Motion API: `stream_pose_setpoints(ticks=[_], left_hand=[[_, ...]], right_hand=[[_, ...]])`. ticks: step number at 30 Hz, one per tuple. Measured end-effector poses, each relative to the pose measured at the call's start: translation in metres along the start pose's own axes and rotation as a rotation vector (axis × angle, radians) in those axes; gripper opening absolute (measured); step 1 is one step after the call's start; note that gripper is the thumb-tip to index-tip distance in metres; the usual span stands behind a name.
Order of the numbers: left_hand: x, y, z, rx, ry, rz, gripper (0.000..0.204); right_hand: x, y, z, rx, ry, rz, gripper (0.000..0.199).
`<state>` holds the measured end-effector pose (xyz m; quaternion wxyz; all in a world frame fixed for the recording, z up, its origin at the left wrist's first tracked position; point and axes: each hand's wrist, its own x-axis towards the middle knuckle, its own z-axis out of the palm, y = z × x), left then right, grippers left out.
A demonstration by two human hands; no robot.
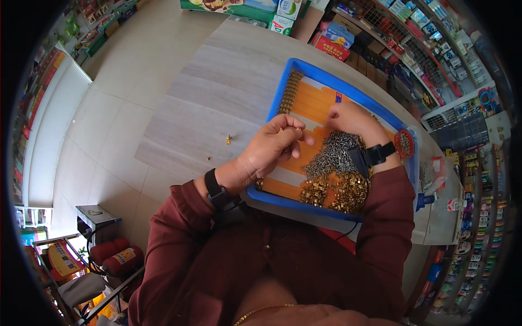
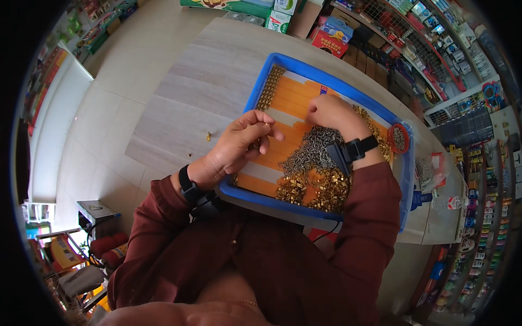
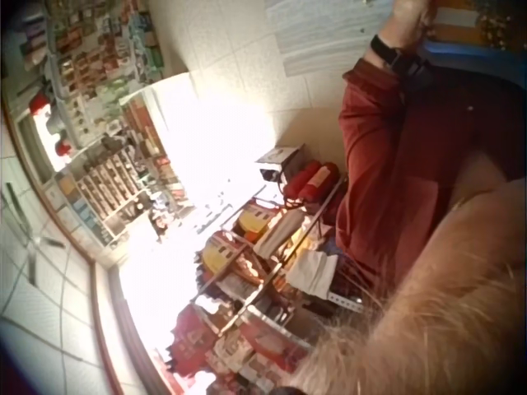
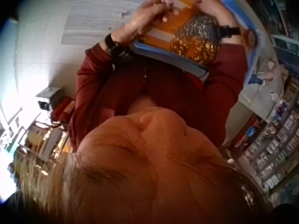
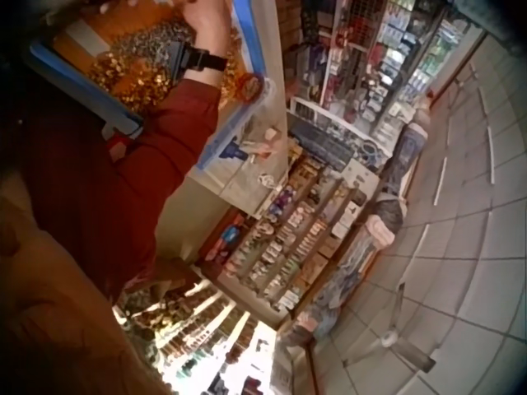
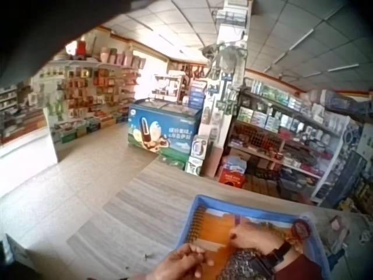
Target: Sorting and arranging small gold-colored metal components into a tray.
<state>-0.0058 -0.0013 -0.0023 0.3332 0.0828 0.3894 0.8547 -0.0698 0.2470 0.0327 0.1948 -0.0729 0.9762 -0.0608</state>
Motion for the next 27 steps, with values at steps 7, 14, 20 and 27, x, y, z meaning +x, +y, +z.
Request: stream_pose_setpoints(ticks=[7, 14, 20, 27], left_hand=[[0.000, -0.003, -0.003, 0.061, 0.027, 0.014, 0.014], [-0.003, -0.004, 0.004, 0.104, 0.043, 0.047, 0.016], [-0.002, -0.004, 0.000, 0.077, 0.018, 0.017, 0.014], [0.000, -0.006, -0.001, 0.070, 0.013, 0.015, 0.011]], right_hand=[[-0.030, -0.030, 0.002, -0.039, -0.048, 0.089, 0.031], [-0.031, -0.032, 0.011, -0.005, 0.021, 0.025, 0.031], [-0.031, -0.025, 0.011, 0.072, -0.035, -0.024, 0.031], [-0.038, -0.038, 0.006, 0.061, -0.067, -0.050, 0.029]])
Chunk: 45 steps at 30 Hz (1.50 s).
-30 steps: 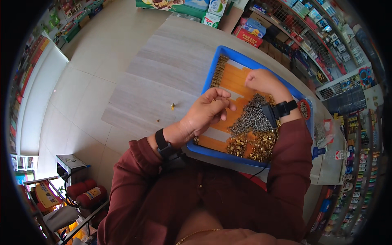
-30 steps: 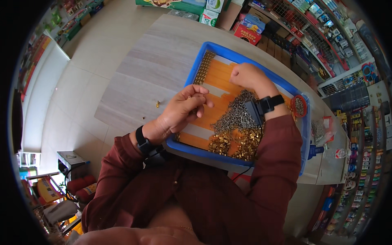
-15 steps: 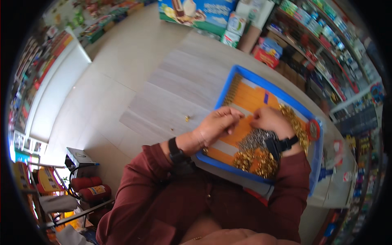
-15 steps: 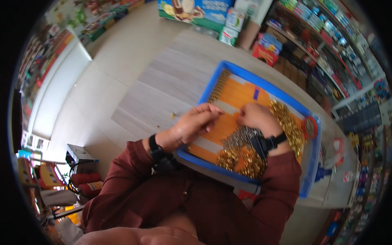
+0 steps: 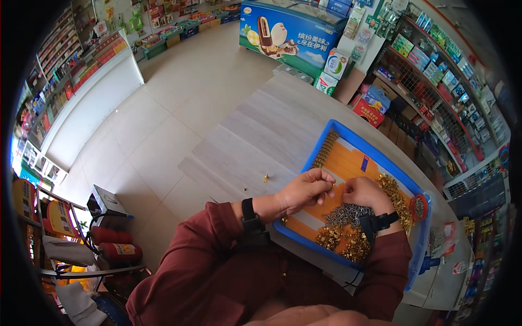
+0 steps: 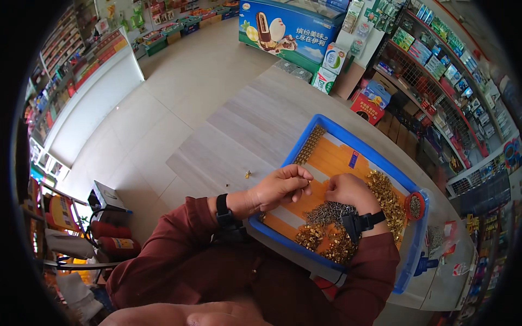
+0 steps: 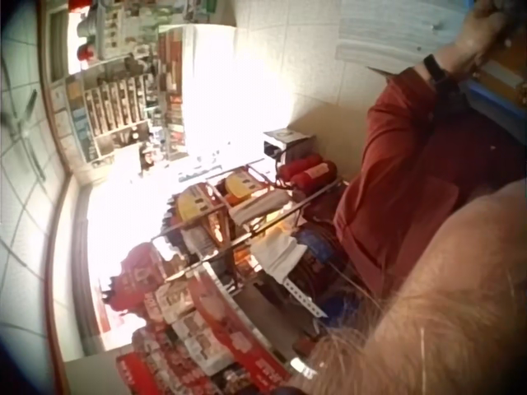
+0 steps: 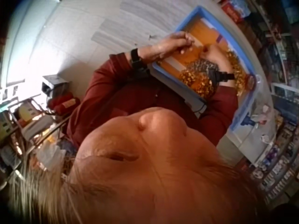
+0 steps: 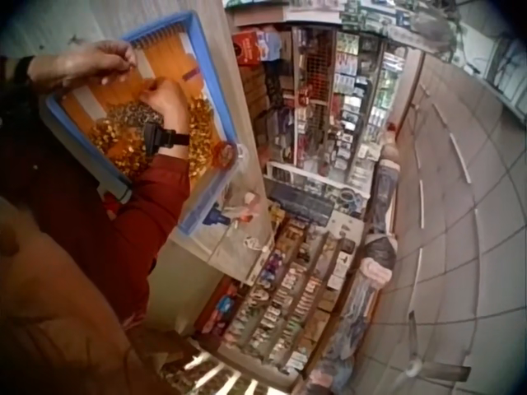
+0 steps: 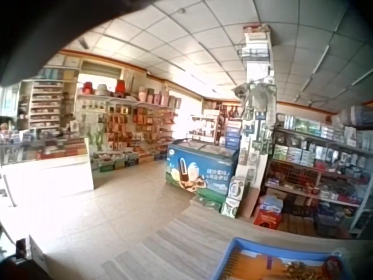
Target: Sorting and arranging small gold-colored metal components into a tray.
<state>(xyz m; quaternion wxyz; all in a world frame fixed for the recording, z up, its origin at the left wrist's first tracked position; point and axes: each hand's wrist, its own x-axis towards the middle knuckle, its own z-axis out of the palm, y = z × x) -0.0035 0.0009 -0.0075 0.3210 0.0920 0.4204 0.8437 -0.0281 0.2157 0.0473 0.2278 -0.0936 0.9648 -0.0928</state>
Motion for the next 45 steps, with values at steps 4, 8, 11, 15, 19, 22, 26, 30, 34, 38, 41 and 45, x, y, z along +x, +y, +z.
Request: stream_pose_setpoints(ticks=[4, 8, 11, 15, 19, 22, 26, 30, 34, 38, 41, 45], left_hand=[[-0.001, 0.001, 0.002, -0.003, 0.006, 0.005, 0.011], [-0.002, 0.000, 0.001, -0.057, 0.036, 0.046, 0.011], [0.001, -0.002, 0.000, -0.071, 0.061, 0.054, 0.008], [0.001, -0.003, 0.001, -0.075, 0.065, 0.059, 0.008], [0.000, -0.001, 0.002, -0.061, 0.060, 0.052, 0.008], [0.001, -0.003, 0.001, -0.053, 0.072, 0.050, 0.009], [0.000, 0.000, 0.002, -0.008, 0.057, 0.030, 0.009], [0.000, 0.001, 0.002, -0.004, 0.047, 0.009, 0.009], [0.000, -0.002, 0.000, -0.002, 0.041, 0.001, 0.011], [0.001, -0.003, 0.002, 0.053, 0.073, 0.030, 0.014], [0.001, -0.004, 0.000, 0.024, 0.081, 0.021, 0.014], [0.002, -0.003, -0.001, -0.016, 0.081, 0.014, 0.014]], right_hand=[[-0.004, 0.007, -0.001, 0.353, 0.207, -0.147, 0.018], [-0.029, -0.020, -0.006, 0.755, 0.272, -0.279, 0.009], [-0.037, -0.044, 0.006, 0.856, 0.388, -0.418, 0.008], [-0.036, -0.049, 0.016, 0.790, 0.514, -0.463, 0.011], [-0.034, -0.047, 0.021, 0.826, 0.492, -0.431, 0.010], [-0.034, -0.046, 0.022, 0.811, 0.510, -0.433, 0.009], [-0.033, -0.045, 0.022, 0.849, 0.521, -0.391, 0.008], [-0.034, -0.041, 0.023, 0.857, 0.471, -0.377, 0.009], [-0.034, -0.039, 0.021, 0.821, 0.448, -0.381, 0.009], [-0.030, -0.035, 0.027, 0.934, 0.400, -0.333, 0.008], [-0.027, -0.034, 0.029, 0.965, 0.383, -0.352, 0.008], [-0.027, -0.037, 0.026, 0.918, 0.426, -0.374, 0.008]])
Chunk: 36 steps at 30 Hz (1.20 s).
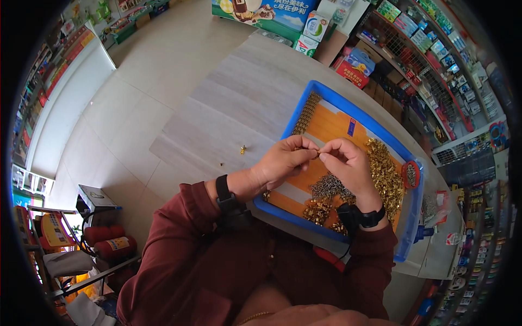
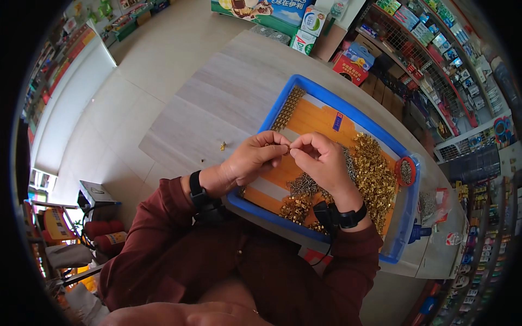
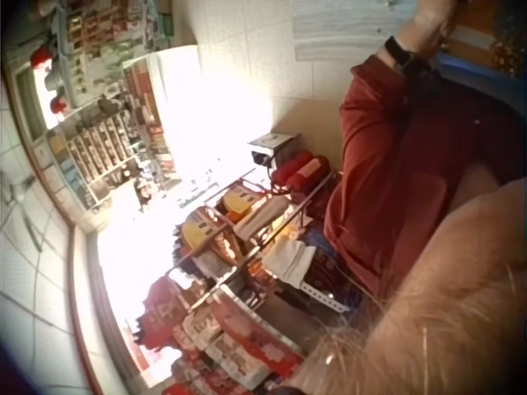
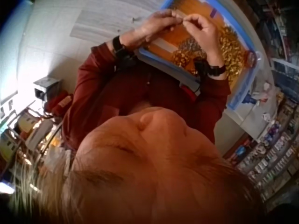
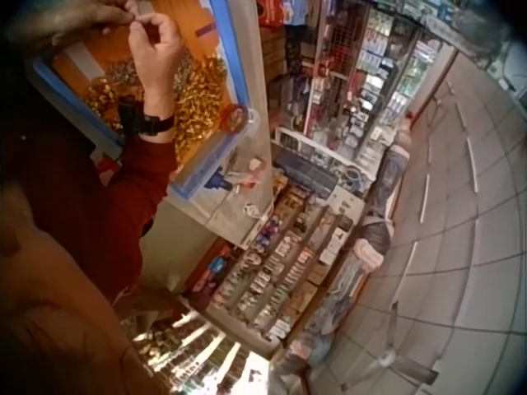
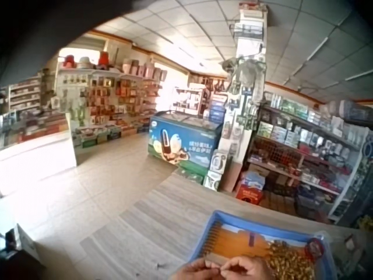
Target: Sorting and arranging small gold-colored metal components into a tray.
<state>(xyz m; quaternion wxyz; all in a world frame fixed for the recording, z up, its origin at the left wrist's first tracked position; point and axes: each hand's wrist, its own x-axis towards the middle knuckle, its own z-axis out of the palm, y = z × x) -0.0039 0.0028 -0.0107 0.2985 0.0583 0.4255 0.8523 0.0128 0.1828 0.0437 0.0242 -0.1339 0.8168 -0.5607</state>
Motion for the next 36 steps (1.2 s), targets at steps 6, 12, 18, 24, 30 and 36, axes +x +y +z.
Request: stream_pose_setpoints(ticks=[6, 12, 18, 24, 30, 36], left_hand=[[-0.002, 0.003, 0.003, 0.089, -0.004, 0.054, 0.014], [-0.002, 0.002, 0.000, 0.038, -0.009, 0.041, 0.012], [0.000, 0.002, -0.005, -0.066, -0.028, 0.017, 0.015], [0.000, 0.007, 0.000, -0.107, 0.013, 0.033, 0.022], [-0.001, 0.010, 0.001, -0.131, 0.068, 0.093, 0.024], [-0.002, 0.007, 0.001, -0.073, 0.017, 0.068, 0.020]], right_hand=[[0.003, 0.004, 0.000, 0.169, -0.018, 0.110, 0.008], [0.000, 0.008, 0.000, -0.059, 0.010, -0.084, 0.012], [0.005, -0.006, 0.006, -0.246, 0.016, -0.201, 0.018], [0.042, 0.001, -0.023, -0.265, -0.010, -0.038, 0.018], [0.065, 0.016, -0.031, -0.214, -0.019, -0.025, 0.017], [0.025, -0.022, 0.000, -0.284, -0.184, -0.068, 0.018]])
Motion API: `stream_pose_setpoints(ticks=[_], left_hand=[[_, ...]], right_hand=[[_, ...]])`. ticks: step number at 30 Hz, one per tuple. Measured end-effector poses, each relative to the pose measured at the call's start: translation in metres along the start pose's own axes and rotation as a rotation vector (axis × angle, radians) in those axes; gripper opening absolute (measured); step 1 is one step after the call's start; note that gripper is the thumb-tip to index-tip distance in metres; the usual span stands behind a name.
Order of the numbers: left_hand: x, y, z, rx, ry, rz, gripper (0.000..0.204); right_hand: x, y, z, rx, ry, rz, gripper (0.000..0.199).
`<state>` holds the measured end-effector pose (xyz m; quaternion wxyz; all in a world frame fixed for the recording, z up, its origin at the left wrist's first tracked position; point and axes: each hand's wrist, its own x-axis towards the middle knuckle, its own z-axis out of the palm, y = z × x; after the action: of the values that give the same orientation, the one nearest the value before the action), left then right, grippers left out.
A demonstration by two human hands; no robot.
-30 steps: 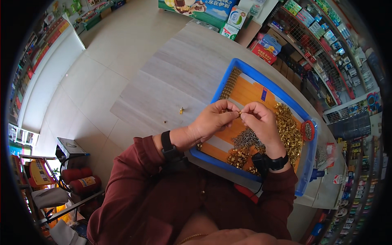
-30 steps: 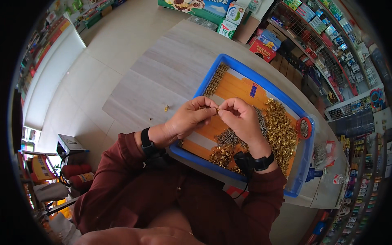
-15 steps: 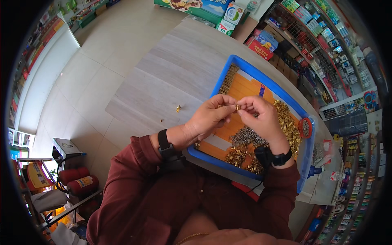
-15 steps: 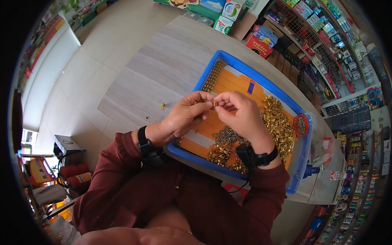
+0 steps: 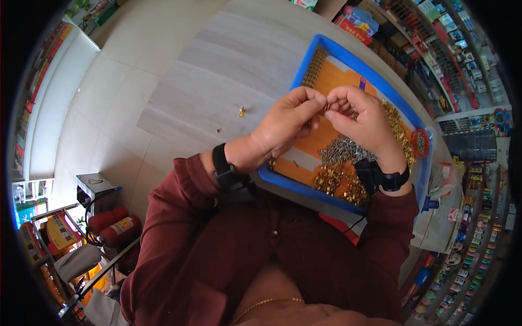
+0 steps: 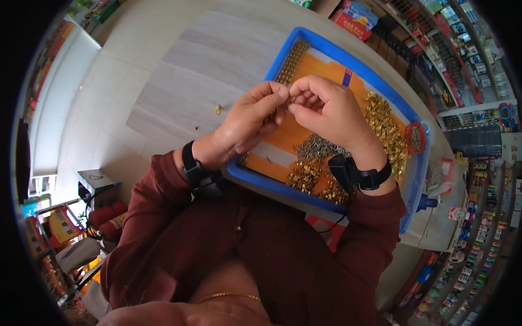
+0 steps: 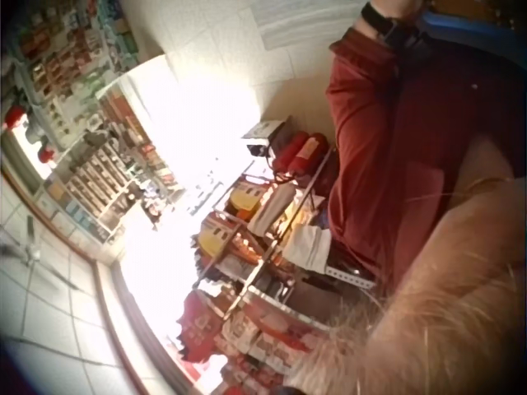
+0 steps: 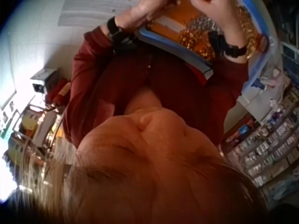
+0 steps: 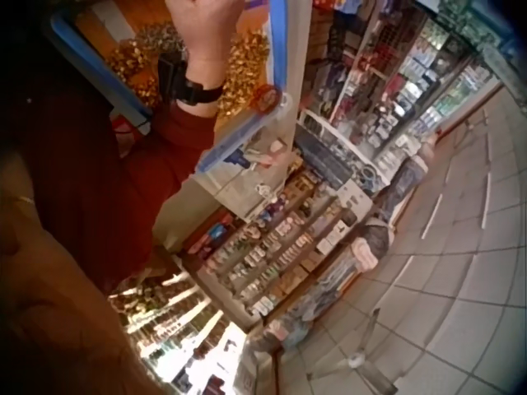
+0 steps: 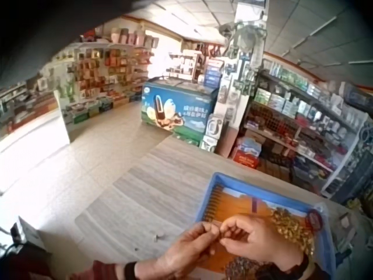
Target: Sorting and arranging small gold-colored metal components into a tray.
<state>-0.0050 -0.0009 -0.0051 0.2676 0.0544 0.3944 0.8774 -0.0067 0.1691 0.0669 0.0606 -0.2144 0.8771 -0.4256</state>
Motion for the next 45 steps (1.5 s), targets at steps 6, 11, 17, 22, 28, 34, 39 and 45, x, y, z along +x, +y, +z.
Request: stream_pose_setpoints(ticks=[6, 11, 17, 22, 28, 34, 39, 45], left_hand=[[-0.002, 0.000, -0.001, 0.008, 0.011, 0.006, 0.016], [0.000, -0.001, -0.001, -0.003, 0.065, 0.068, 0.015], [0.001, -0.001, -0.002, -0.010, 0.043, 0.064, 0.018], [0.000, -0.002, 0.000, 0.018, 0.053, 0.049, 0.018], [0.000, -0.001, 0.002, 0.034, 0.026, 0.014, 0.017], [-0.001, -0.002, 0.001, 0.034, 0.026, -0.003, 0.014], [0.000, -0.003, 0.003, 0.092, 0.016, -0.028, 0.015], [0.001, -0.002, 0.002, 0.129, -0.010, -0.075, 0.015]], right_hand=[[-0.014, 0.017, 0.018, 0.170, 0.154, 0.024, 0.019], [-0.024, 0.015, 0.020, -0.010, -0.162, 0.151, 0.015], [-0.028, 0.012, 0.050, -0.347, -0.404, 0.135, 0.021], [-0.025, 0.012, 0.053, -0.476, -0.499, 0.123, 0.017], [-0.023, 0.012, 0.046, -0.466, -0.569, 0.080, 0.014], [-0.026, 0.019, 0.008, -0.056, -0.107, 0.109, 0.008], [-0.030, 0.025, 0.003, 0.266, 0.145, 0.064, 0.008], [-0.026, 0.030, 0.015, 0.375, 0.206, 0.014, 0.008]])
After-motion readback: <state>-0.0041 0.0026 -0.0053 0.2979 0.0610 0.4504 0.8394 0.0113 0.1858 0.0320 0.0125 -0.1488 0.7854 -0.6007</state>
